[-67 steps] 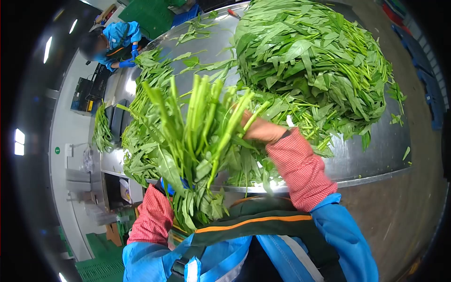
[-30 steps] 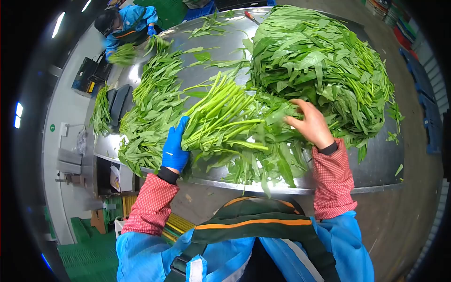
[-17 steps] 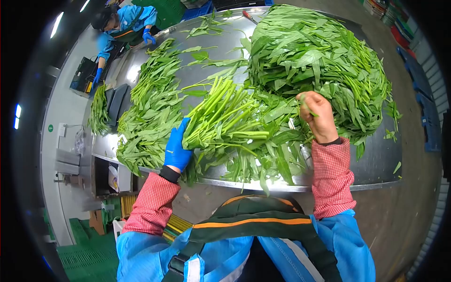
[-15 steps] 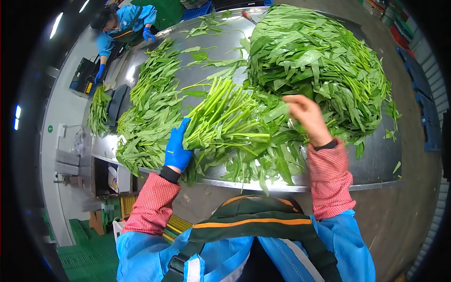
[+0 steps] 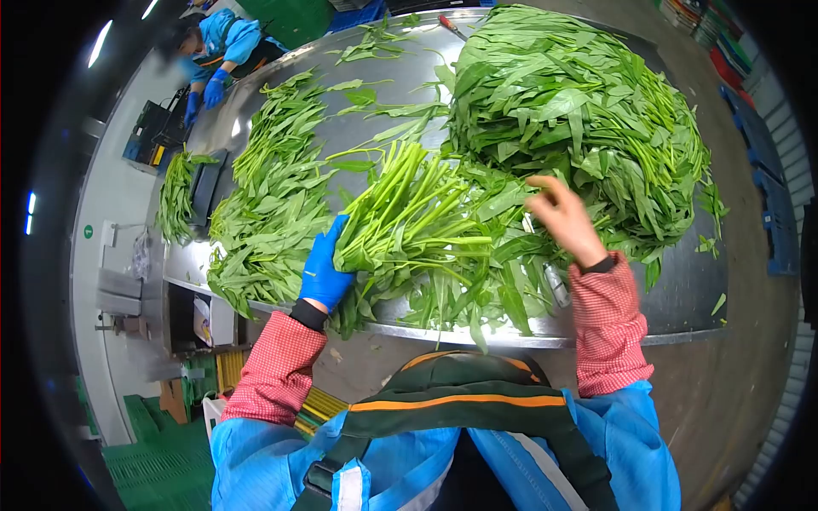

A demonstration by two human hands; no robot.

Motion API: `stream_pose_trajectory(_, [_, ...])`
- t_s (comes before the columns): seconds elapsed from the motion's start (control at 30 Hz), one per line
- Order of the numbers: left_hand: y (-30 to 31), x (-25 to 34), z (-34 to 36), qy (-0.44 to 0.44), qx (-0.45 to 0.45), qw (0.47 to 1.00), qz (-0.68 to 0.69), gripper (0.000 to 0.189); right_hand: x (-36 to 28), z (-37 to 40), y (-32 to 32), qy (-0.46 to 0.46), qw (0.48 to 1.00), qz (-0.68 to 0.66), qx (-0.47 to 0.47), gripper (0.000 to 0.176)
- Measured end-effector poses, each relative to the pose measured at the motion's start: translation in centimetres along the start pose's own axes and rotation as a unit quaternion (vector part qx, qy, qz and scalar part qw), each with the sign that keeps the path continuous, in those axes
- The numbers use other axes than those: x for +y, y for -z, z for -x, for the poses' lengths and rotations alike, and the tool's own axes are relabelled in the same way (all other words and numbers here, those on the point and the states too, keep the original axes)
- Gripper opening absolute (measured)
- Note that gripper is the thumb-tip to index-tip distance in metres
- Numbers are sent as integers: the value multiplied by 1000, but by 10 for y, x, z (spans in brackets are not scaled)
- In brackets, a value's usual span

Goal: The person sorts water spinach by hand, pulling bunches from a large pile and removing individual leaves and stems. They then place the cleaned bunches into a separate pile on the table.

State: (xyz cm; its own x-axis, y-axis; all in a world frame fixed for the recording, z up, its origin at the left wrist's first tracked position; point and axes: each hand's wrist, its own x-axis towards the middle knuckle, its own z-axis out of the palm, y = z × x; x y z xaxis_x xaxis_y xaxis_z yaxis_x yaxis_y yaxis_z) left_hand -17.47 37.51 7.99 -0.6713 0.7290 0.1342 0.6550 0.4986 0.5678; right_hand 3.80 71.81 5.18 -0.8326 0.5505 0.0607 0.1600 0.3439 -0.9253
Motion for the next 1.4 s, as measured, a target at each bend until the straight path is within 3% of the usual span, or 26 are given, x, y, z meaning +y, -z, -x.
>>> stream_pose_trajectory(0.07, [-4,4,-4,-11,-2,1000,10,78,-20,1,-25,-77,989,-7,-124,65])
stream_pose_trajectory(0.13, [-8,11,-7,-19,-7,1000,17,77,-20,-1,-59,-41,965,-214,-148,44])
stream_pose_trajectory(0.17, [-11,12,-8,-14,-11,1000,17,80,-28,-4,-62,-86,936,-290,-178,28])
stream_pose_trajectory(0.27, [-14,10,-8,-7,-17,1000,15,87,-35,-6,-65,-83,945,-315,-15,25])
stream_pose_trajectory(0.37, [-12,-4,-2,18,-7,1000,24,87,-20,-13,2,-55,937,-320,130,27])
stream_pose_trajectory(0.4, [-9,-7,-1,30,-11,999,21,86,3,-16,18,-16,981,-135,138,27])
stream_pose_trajectory(0.43, [-8,-10,-1,42,-13,999,19,86,-3,-19,22,27,988,57,141,28])
stream_pose_trajectory(0.47, [-7,-11,1,55,-18,998,17,85,-7,-7,27,17,924,371,85,35])
stream_pose_trajectory(0.5, [-7,-9,1,37,-16,999,2,84,-11,-5,18,12,921,386,41,47])
stream_pose_trajectory(0.57, [-8,2,-5,-2,-12,1000,-28,81,-27,-8,-4,67,970,229,-50,58])
stream_pose_trajectory(0.63, [-14,15,-11,-53,13,996,-63,80,-62,-12,-36,-6,985,108,-136,67])
stream_pose_trajectory(0.67, [-16,22,-14,-80,26,993,-82,80,-58,-16,-57,-41,986,47,-153,63])
stream_pose_trajectory(0.73, [-14,34,-19,-41,2,994,-105,80,-38,-21,-93,-102,977,-105,-153,55])
stream_pose_trajectory(0.77, [-14,38,-20,-19,-9,993,-117,80,-40,-19,-102,-129,962,-195,-139,50])
stream_pose_trajectory(0.8, [-15,39,-22,-42,8,991,-128,80,-42,-14,-107,-219,927,-279,-124,35])
stream_pose_trajectory(1.03, [-14,26,-24,-4,2,991,-135,81,-29,1,-89,-239,901,-323,-163,17])
stream_pose_trajectory(1.17, [-14,21,-23,-7,15,994,-112,80,-15,-3,-64,-131,913,-386,-8,15])
stream_pose_trajectory(1.23, [-13,12,-22,5,15,992,-122,79,-7,-5,-41,-101,874,-467,86,15])
stream_pose_trajectory(1.3, [-6,10,-20,28,11,992,-125,78,2,-4,-12,-70,859,-501,81,17])
stream_pose_trajectory(1.4, [-7,9,-24,30,20,992,-125,77,-43,15,-22,-92,928,-359,-44,21])
